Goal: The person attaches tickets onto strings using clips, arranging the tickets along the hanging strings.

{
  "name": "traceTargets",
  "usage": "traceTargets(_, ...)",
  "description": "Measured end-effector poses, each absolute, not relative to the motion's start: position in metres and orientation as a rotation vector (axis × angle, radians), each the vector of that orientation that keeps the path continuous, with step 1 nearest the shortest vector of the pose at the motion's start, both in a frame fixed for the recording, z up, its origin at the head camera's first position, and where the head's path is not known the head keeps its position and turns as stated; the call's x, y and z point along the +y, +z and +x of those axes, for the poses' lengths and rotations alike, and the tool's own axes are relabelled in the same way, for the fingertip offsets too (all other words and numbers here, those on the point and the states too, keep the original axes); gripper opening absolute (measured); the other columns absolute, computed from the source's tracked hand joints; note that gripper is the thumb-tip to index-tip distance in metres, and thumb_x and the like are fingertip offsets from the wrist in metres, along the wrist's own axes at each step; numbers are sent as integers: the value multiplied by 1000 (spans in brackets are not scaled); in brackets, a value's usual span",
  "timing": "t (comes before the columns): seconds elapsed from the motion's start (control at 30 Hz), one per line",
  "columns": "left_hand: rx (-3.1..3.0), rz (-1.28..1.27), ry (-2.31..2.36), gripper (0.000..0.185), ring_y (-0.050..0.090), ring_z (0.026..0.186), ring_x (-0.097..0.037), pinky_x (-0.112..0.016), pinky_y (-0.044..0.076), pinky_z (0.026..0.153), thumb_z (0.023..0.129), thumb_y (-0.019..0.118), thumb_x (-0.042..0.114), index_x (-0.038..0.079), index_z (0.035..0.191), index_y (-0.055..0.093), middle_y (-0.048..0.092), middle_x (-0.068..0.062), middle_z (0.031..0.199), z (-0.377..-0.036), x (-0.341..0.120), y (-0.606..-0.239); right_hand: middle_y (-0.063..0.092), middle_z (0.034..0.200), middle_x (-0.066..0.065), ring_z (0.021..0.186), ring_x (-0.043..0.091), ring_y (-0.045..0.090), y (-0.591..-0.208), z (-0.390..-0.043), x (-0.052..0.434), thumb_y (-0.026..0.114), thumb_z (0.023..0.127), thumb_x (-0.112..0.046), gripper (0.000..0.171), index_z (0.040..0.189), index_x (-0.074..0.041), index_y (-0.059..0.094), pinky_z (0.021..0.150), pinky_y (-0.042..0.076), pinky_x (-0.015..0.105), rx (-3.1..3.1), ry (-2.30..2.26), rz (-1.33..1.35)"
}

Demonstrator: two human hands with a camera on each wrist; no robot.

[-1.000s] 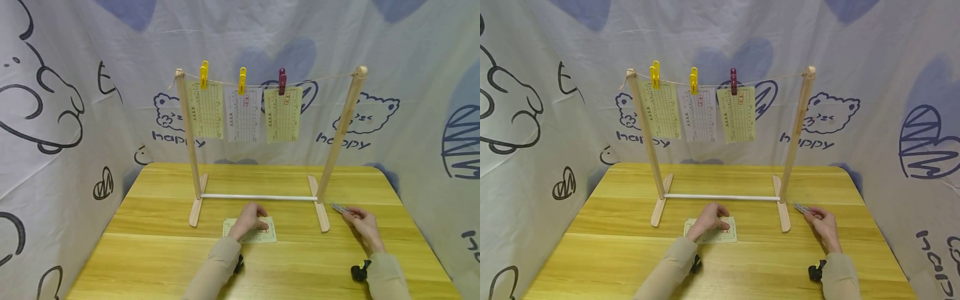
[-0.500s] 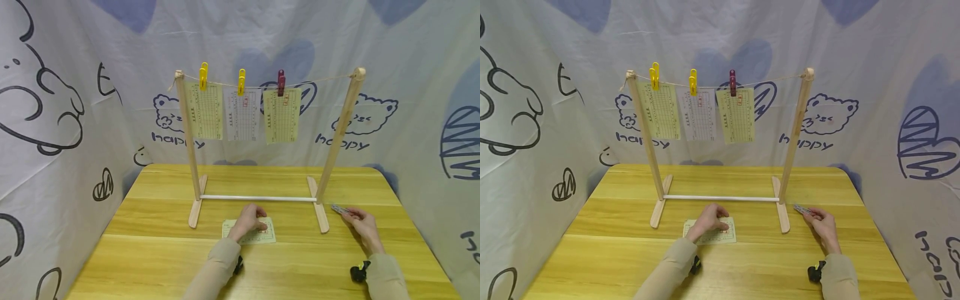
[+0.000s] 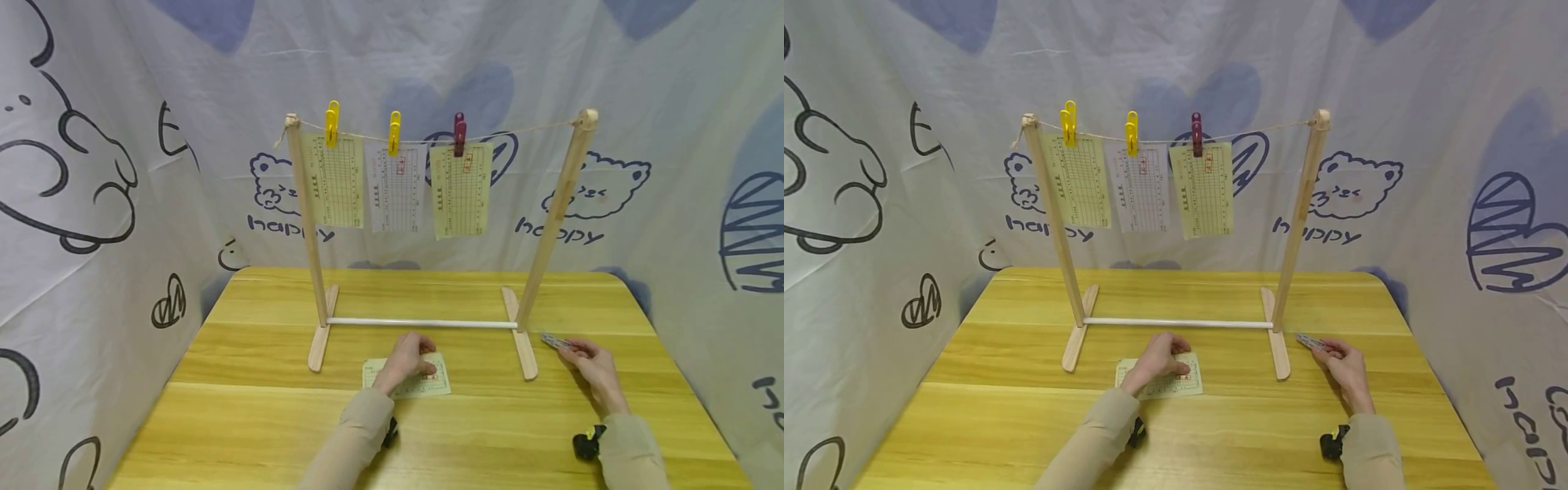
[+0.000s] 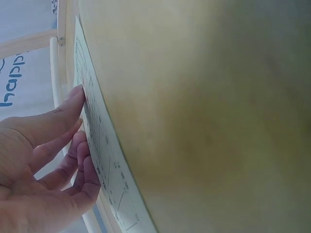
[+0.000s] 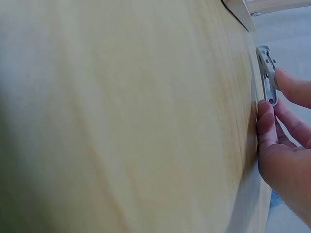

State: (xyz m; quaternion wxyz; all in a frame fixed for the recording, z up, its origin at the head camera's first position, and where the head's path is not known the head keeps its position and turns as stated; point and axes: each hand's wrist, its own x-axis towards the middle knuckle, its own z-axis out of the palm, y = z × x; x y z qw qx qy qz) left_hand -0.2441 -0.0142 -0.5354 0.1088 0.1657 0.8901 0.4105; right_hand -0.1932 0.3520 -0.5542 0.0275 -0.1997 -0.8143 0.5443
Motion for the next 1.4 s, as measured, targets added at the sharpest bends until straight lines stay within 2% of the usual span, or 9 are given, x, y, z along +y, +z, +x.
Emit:
traceTargets(0.3,2621,502,1203,32,64,96,-25,-42,56,88,74,87,0,1,103,75,72,-13,103,-244,-16,-537,56,82,-21,74,-3,53,-555,-193,352,64,99,-18,53,141,10,47,63,51,16,-2535,1724,-596)
traceTargets(0.63,2633,520,1182,35,65,97,-26,-42,57,90,72,88,-1,0,105,74,73,-14,104,-245,-13,-538,60,86,-16,74,-1,54,-552,-193,353,66,99,-22,58,142,11,45,62,52,17,-2494,1812,-607)
traceTargets(1.0,2627,537,1177,34,62,95,-24,-40,56,88,72,87,-1,-1,103,73,71,-13,102,-245,-13,-539,59,87,-17,75,-3,54,-553,-194,355,65,99,-22,57,142,11,46,64,52,16,-2540,1751,-596)
traceTargets(1.4,2603,538,1192,34,62,97,-24,-41,55,92,73,87,-1,2,104,72,69,-12,104,-245,-14,-537,58,87,-19,77,-5,54,-551,-193,355,63,100,-20,55,142,11,45,66,51,15,-2556,1741,-594)
